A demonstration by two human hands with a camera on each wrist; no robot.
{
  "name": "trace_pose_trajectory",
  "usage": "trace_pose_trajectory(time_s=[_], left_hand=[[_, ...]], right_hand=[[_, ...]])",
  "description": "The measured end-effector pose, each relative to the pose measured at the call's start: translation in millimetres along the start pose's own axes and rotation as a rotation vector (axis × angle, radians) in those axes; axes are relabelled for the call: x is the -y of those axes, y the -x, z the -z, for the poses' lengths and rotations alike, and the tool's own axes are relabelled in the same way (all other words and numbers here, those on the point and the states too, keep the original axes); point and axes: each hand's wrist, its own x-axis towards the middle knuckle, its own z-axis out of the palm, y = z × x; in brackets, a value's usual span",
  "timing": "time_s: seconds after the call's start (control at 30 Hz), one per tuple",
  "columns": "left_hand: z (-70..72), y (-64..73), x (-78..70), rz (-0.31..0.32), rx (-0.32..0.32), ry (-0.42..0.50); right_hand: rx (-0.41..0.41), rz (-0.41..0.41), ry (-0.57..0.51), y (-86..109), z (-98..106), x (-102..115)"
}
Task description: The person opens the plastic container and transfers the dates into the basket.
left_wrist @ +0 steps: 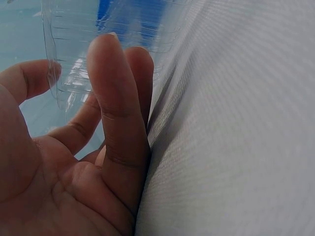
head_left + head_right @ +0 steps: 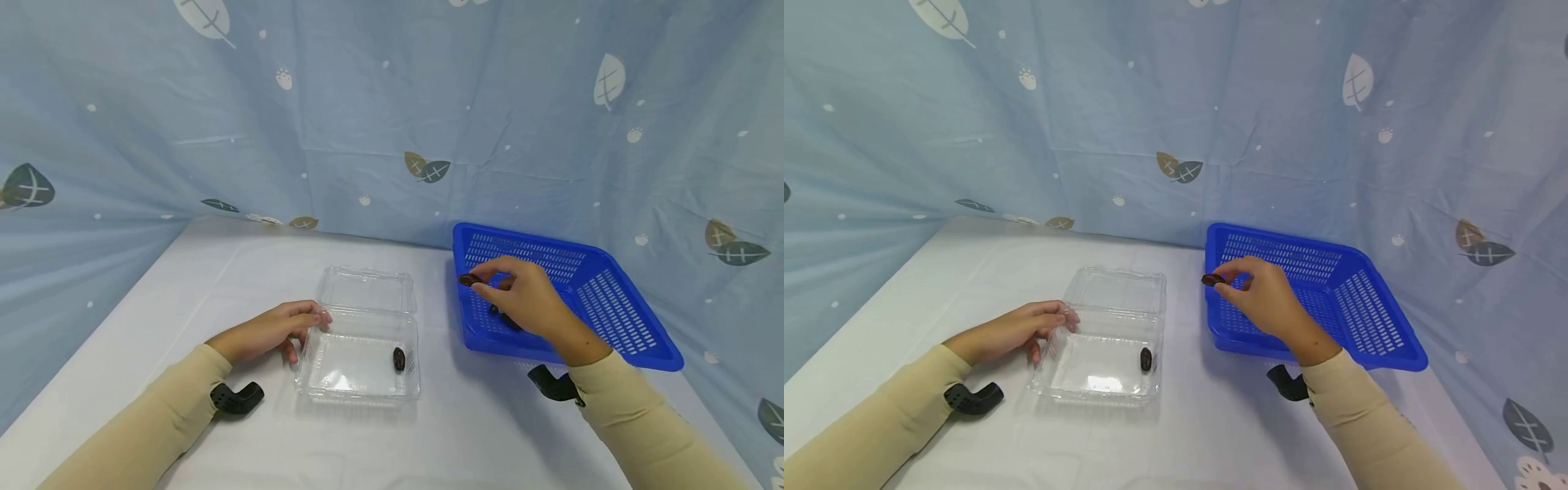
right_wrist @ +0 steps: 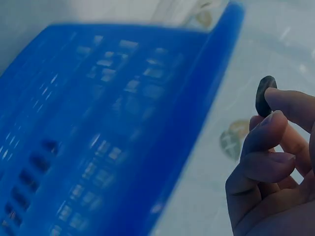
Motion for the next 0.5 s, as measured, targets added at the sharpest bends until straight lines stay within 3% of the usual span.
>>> trace_pose_trajectory(time_s=[0.5], left_hand=[[0.8, -1.6, 2.1, -0.01, 0.01, -0.002]], right_hand=[[0.006, -0.131, 0.148, -7.4, 13, -58]])
